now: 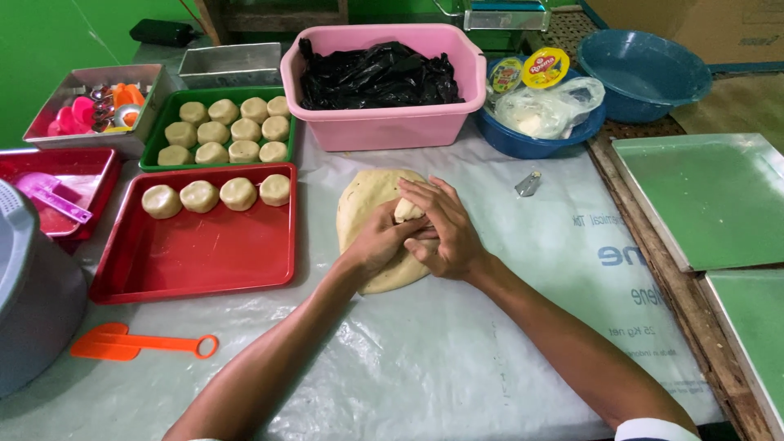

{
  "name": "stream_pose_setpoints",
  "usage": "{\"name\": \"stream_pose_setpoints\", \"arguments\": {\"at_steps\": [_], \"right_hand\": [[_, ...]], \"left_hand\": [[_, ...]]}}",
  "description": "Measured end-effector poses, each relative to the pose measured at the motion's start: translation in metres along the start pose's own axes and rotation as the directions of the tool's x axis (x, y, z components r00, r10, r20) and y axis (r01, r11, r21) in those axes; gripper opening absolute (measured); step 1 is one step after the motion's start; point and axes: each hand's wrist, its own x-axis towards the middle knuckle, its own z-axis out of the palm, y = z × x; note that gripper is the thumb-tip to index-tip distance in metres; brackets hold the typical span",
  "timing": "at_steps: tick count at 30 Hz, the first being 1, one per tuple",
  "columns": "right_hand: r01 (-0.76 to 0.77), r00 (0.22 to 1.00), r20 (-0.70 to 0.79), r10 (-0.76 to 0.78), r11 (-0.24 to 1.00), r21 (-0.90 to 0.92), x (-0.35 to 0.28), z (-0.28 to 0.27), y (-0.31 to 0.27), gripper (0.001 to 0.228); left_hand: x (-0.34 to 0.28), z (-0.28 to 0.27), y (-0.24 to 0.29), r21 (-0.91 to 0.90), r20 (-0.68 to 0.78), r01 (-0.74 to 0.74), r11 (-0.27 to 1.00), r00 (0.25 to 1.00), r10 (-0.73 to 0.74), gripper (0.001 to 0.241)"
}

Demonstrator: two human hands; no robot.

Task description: Manually pinching off pieces of dough and rolling them into uniform round balls on a kitchen workspace.

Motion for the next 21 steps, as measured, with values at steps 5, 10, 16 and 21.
{"name": "stream_pose_setpoints", "arguments": {"at_steps": [5, 10, 16, 21], "right_hand": [[-0.010, 0.997, -0.072, 0.010, 1.000, -0.004, 0.000, 0.002, 0.001, 0.069], [-0.046, 0.993, -0.111, 0.049, 0.998, 0.034, -0.002, 0.002, 0.003, 0.071], [-0.079, 0.988, -0.131, 0.087, 0.995, 0.063, -0.005, 0.006, 0.008, 0.065], [-0.128, 0.981, -0.135, 0.141, 0.986, 0.104, -0.006, 0.005, 0.009, 0.058]], "left_hand": [[-0.001, -0.001, 0.007, -0.113, 0.050, 0.034, 0.993, 0.998, -0.028, 0.018], [0.002, -0.007, -0.004, -0.078, -0.017, 0.093, 0.993, 0.995, -0.095, 0.026], [0.007, -0.009, -0.016, 0.007, -0.013, 0.066, 0.998, 0.998, -0.066, 0.017], [0.004, -0.002, -0.005, -0.076, -0.011, 0.043, 0.996, 0.999, -0.044, 0.005]]}}
